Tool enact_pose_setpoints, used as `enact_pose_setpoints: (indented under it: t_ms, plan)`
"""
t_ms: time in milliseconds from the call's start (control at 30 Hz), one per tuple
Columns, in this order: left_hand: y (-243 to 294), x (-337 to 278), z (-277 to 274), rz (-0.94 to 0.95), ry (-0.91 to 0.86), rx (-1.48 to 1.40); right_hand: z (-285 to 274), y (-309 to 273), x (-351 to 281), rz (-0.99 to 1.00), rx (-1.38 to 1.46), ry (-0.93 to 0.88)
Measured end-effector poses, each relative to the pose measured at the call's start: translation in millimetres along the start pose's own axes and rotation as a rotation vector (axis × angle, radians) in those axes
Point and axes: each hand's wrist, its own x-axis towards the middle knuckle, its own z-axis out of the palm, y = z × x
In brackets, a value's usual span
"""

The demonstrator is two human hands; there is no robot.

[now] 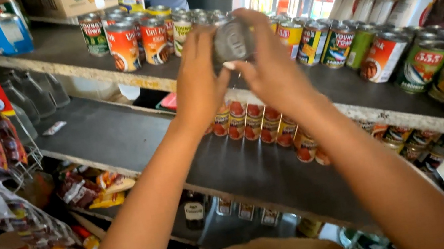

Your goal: Packing various canned goods from a store shelf into a brown paper bag.

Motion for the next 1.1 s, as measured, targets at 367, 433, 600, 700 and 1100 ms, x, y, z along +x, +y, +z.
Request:
enact_pose_setpoints:
  t_ms: [367,433,600,700,1100]
  plan:
    - [86.8,-60.7,-13.5,0.004,-0.214,-0.216,-79.5,-56.2,-90.2,0.239,0.052,-0.048]
    - [96.1,-77.1,-10.7,-0.060,-0.280,-0.218,-84.8,-60.0,-104.9,0.340,0.078,-0.080]
    - [117.5,-114.4,-3.2,-0.131,-0.407,-0.300,-92.7,-60.4,-148.0,0.596,0.180,-0.164]
    - [129.1,-139.0,7.0,-0.257,-0.507,-0.320,-93.5,-59.6,-177.7,0.682,0.202,-0.212]
    - [140.7,-240.4,33.0,-0.239,-0.743,-0.407,-75.0,-79.9,-267.2,1.070,0.146,-0.423]
